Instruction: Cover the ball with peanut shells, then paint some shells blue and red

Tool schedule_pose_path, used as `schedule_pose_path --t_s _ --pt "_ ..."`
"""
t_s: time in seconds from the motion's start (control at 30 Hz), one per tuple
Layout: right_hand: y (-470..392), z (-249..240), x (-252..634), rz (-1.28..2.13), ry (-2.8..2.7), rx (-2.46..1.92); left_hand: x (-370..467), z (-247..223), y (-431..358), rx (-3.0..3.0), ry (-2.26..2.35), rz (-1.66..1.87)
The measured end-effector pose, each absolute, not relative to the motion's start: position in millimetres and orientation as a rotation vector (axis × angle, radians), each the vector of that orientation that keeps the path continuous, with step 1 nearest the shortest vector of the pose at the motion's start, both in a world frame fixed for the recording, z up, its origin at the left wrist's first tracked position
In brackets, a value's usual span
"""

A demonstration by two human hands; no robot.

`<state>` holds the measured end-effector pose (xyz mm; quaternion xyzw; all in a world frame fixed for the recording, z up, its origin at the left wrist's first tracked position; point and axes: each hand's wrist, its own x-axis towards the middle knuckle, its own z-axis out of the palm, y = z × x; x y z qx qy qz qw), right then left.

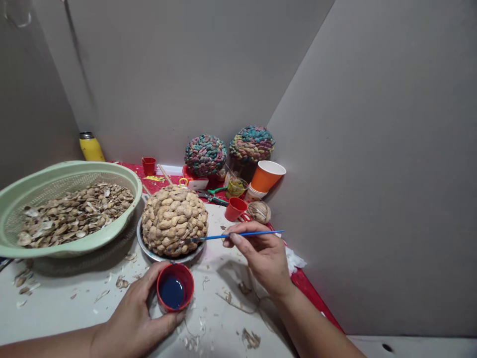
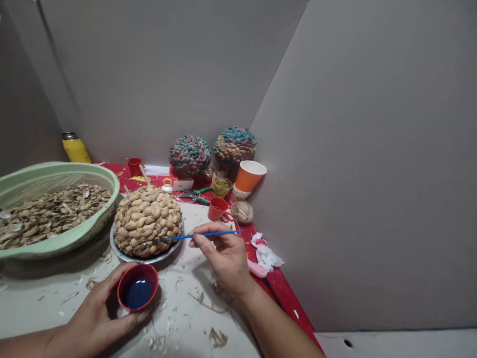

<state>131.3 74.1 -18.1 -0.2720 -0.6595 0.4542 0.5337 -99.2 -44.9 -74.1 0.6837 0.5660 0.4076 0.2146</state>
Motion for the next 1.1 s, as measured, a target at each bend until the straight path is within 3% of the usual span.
schedule_pose_path --t_s 0.27,0.63,1.1 --pt "52 -3 136 1.165 -1.858 -0.505 -98 -71 -45 1.906 1.491 1.148" --pt "40 3 123 0.688 -2.407 -0.222 -98 -74 -47 2.070 1.487 1.195" --pt "40 2 121 0.886 -2.320 -0.350 -96 -72 -46 2.015 1.505 1.187"
